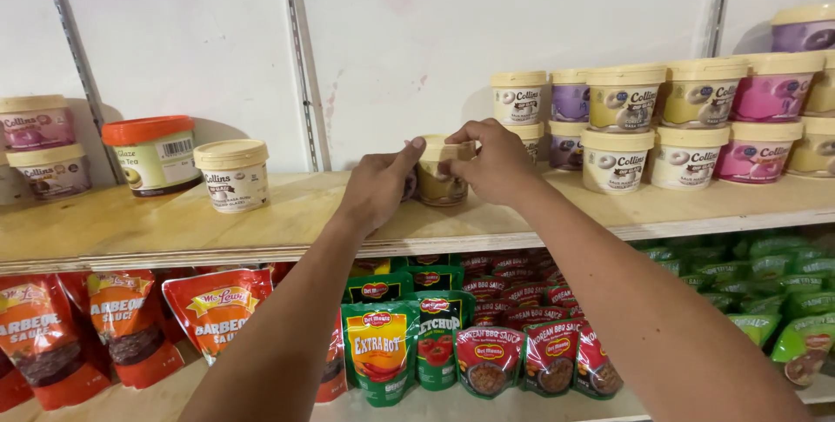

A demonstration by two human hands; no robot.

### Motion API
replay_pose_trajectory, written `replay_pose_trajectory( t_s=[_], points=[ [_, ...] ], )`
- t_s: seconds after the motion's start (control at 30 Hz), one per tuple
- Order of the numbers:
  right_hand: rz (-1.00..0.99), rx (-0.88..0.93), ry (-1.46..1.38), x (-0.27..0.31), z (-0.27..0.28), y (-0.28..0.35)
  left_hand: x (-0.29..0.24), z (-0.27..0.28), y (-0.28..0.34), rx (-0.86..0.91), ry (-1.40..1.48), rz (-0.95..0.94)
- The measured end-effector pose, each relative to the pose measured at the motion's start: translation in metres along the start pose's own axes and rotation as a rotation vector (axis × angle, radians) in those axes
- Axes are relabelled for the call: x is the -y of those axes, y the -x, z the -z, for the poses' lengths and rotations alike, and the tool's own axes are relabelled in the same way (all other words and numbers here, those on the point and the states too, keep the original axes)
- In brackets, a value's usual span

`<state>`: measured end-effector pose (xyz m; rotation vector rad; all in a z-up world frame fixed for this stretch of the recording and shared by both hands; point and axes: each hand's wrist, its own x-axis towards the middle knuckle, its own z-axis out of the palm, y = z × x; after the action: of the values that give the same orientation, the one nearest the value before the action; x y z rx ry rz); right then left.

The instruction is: Cleaning product containers with a cloth and organizing them on the store shelves.

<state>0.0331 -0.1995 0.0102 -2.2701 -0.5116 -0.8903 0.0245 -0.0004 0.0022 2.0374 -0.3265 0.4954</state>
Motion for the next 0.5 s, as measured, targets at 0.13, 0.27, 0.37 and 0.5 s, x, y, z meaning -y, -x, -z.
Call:
replay_pose_trajectory(
  t_s=[0.13, 0.27, 0.37, 0.5],
  points=[
    [0.032, -0.069, 0.126, -0.006, 0.009, -0.006, 0.008, -0.002, -0.004, -0.109, 0.109, -0.008],
    [0.039, -0.016, 0.262, -0.010, 0.034, -0.006, 0.015, -0.007, -0.005, -0.096, 0.182, -0.084],
    [-0.002, 0.034, 0.364, -0.017, 0.055, -0.003, 0.015, -0.008, -0.004, -0.004, 0.172, -0.114],
    [-0.032, -0.013, 0.476, -0.048, 0.073, -0.003, 0.006, -0.007, 0.005, 0.118, 0.242, -0.122]
  ],
)
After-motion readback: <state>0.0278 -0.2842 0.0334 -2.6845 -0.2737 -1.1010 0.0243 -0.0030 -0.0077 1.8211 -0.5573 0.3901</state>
